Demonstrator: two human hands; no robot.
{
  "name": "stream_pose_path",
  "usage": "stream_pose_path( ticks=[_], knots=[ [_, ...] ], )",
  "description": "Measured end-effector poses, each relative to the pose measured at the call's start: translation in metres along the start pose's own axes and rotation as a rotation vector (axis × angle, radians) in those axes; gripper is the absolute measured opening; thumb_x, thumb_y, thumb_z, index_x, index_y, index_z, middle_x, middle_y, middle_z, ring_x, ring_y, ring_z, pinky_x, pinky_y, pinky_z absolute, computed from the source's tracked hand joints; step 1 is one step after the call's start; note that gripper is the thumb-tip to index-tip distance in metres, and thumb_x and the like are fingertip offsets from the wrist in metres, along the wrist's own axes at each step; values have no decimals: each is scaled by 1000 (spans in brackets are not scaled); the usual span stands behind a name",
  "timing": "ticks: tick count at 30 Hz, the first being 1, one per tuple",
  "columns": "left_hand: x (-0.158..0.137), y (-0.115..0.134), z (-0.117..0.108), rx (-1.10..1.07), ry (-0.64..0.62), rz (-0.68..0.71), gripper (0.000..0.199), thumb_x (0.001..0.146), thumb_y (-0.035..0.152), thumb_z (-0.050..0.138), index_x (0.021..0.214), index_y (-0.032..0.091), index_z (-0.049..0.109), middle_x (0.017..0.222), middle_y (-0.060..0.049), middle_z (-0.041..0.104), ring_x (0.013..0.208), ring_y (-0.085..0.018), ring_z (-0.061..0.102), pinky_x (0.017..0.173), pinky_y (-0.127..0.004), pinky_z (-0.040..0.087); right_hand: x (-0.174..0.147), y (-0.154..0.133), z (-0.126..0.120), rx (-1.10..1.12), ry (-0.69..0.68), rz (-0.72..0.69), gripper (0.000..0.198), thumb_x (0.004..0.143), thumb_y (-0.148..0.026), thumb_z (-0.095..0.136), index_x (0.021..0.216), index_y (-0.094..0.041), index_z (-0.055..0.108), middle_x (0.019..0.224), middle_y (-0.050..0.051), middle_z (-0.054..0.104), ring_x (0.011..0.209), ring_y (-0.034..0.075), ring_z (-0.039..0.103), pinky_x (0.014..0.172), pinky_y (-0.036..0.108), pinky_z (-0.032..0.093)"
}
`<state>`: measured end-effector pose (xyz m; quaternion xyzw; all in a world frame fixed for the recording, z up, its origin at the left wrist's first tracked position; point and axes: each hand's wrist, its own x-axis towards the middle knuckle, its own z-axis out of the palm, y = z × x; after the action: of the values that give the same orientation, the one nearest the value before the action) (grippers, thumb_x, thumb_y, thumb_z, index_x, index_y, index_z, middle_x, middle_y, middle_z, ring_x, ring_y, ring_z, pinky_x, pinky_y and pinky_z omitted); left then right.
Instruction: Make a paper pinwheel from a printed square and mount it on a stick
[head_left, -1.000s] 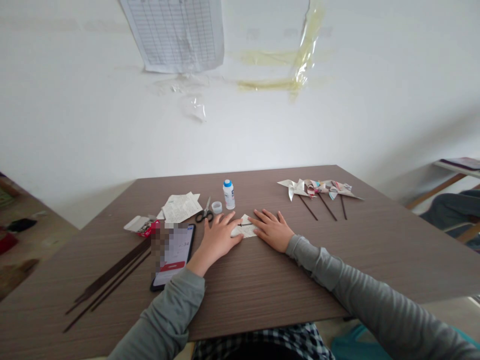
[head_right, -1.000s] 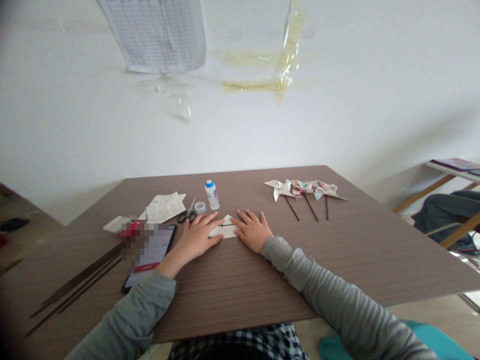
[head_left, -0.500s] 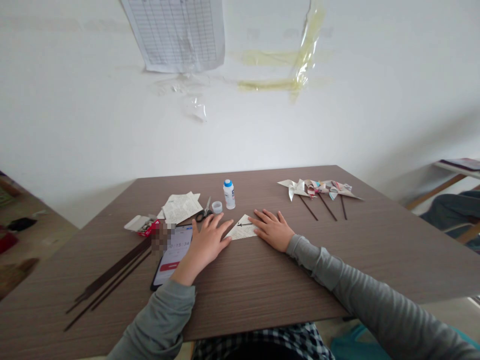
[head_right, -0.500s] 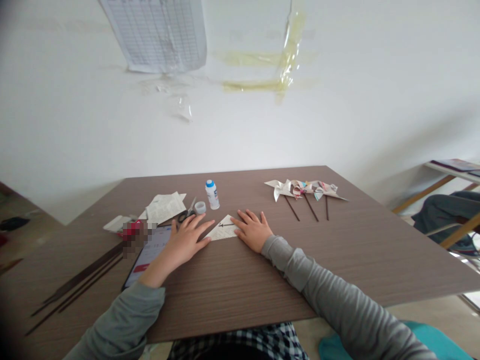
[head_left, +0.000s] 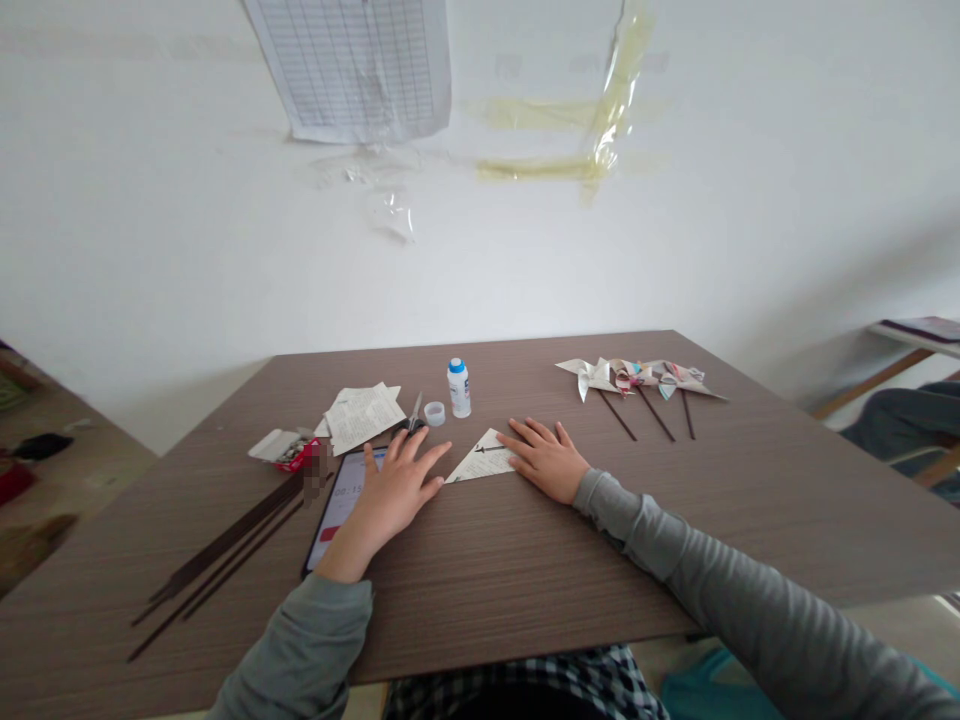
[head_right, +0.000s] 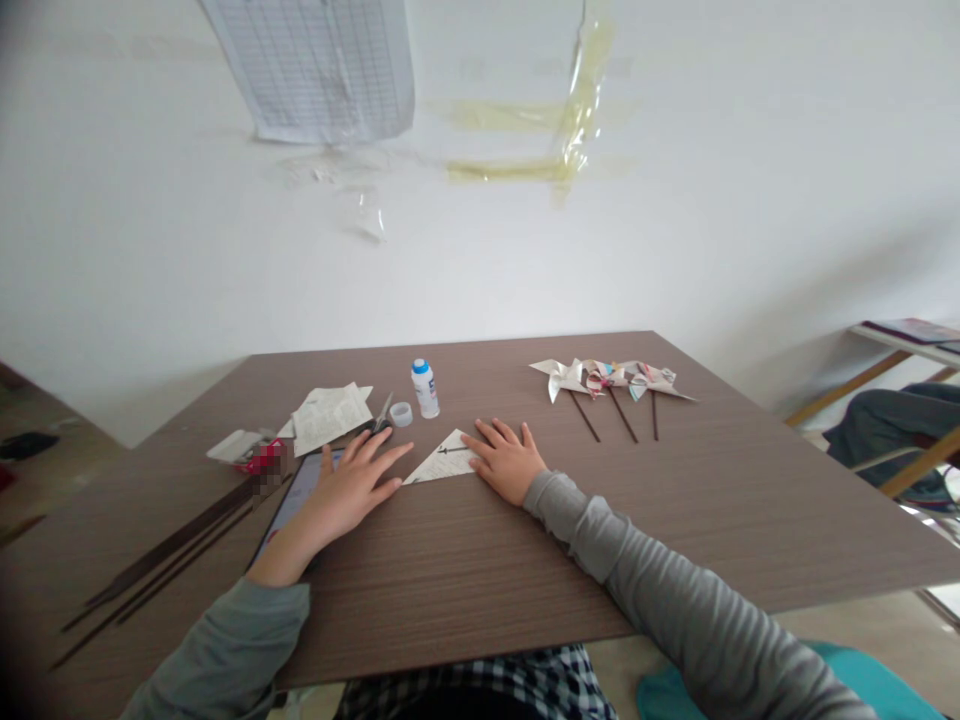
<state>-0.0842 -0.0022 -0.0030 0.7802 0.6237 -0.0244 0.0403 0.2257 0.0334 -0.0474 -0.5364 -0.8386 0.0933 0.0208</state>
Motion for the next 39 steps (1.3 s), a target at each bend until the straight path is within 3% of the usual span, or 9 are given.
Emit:
stream_pose_path(
  ticks=[8, 16, 25, 30, 35, 39],
  knots=[
    [10, -8, 3, -62, 66, 47, 66, 125, 26, 61, 185, 49, 77, 210, -8, 55, 196, -51, 44, 155, -94, 31, 0, -2, 0, 13, -10, 7, 69, 136, -41, 50, 205, -44, 48, 217, 9, 37, 202, 44, 35, 158, 89, 31],
    [32, 31, -2, -120, 29, 109, 63, 129, 40, 67, 192, 42, 71, 205, -12, 62, 195, -47, 49, 161, -83, 29, -1, -6, -4, 41, -11, 13, 70, 135, -43, 54, 205, -43, 50, 216, 11, 38, 202, 45, 35, 158, 90, 30],
    [42, 37, 19, -179, 29, 170, 60, 129, 50, 69, 188, 42, 75, 206, -13, 60, 195, -51, 48, 159, -88, 29, 2, -1, -3, 124, 5, 32, 69, 131, -50, 63, 200, -46, 58, 215, 10, 43, 201, 45, 36, 158, 90, 26],
    [39, 38, 18, -177, 23, 161, 62, 128, 57, 71, 188, 41, 75, 206, -14, 59, 195, -52, 47, 159, -90, 26, 1, -14, -6, 166, 54, 99, 67, 127, -54, 74, 192, -40, 70, 210, 13, 52, 199, 45, 40, 160, 85, 26],
    [38, 43, 14, -172, 22, 138, 64, 127, 62, 74, 187, 39, 77, 207, -16, 58, 195, -53, 47, 159, -91, 26, 1, -30, -7, 180, 106, 137, 72, 121, -50, 84, 189, -33, 72, 207, 18, 56, 196, 52, 44, 158, 89, 31],
    [36, 46, 10, -163, 7, 114, 66, 127, 64, 75, 189, 40, 75, 208, -14, 57, 195, -53, 46, 160, -90, 24, 1, -32, -9, 192, 113, 137, 71, 118, -46, 87, 187, -34, 75, 205, 18, 59, 194, 53, 47, 157, 89, 33]
  ],
)
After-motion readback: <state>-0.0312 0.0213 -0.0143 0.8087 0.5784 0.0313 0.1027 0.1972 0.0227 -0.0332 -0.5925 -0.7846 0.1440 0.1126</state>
